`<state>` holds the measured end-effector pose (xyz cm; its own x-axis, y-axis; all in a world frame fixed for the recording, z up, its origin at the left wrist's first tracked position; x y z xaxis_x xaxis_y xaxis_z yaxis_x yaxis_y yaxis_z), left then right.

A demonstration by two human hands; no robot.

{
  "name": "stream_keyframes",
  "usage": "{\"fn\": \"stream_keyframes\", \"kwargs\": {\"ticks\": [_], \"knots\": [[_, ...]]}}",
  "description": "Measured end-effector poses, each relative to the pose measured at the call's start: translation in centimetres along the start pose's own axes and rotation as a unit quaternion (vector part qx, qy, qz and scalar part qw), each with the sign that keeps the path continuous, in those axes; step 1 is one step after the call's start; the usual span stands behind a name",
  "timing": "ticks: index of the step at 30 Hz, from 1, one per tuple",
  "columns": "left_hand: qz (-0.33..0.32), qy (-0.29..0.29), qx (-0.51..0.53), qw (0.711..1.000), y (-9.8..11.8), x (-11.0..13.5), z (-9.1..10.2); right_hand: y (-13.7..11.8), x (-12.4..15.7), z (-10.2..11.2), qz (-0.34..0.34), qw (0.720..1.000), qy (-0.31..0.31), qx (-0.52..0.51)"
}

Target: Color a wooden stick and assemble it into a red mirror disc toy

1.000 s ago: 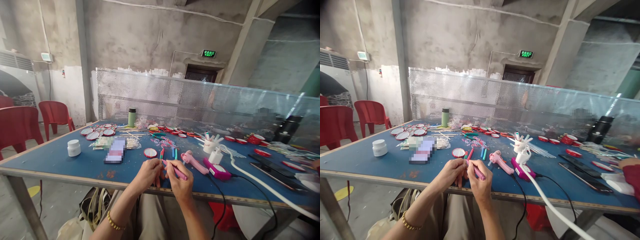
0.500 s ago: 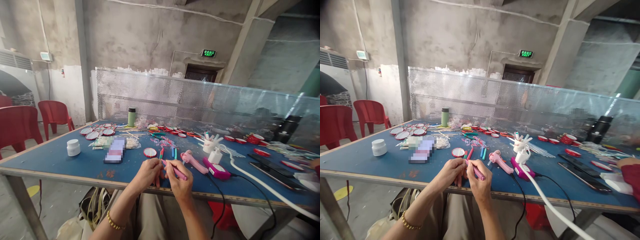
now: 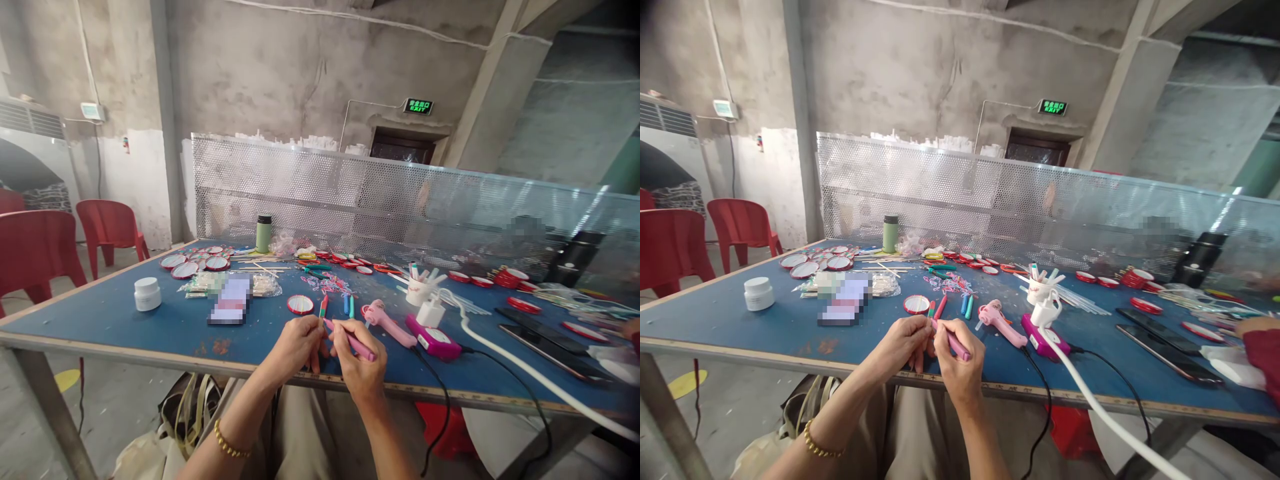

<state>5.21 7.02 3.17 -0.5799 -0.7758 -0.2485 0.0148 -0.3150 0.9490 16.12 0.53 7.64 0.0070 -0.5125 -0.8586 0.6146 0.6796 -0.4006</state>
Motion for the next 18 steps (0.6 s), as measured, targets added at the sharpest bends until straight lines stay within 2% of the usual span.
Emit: {"fn": "stream_keyframes", "kwargs": {"ticks": [18], "knots": [[0.003, 0.003, 0.004, 1.000, -0.15, -0.02, 0.06, -0.13, -0.14, -0.03, -0.001, 1.000, 0.006, 0.001]]}}
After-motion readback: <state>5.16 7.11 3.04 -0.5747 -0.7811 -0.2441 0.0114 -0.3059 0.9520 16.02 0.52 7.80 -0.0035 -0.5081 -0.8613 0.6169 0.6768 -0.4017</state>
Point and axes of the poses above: each hand's wrist, its own x-axis away from the middle knuckle, its own z-axis out of the back of the hand, y = z × x, the point moved 8 cm from there along -x, towards the middle knuckle, and after that the axes turned 7 degrees about -y, right-handed, at the moved point
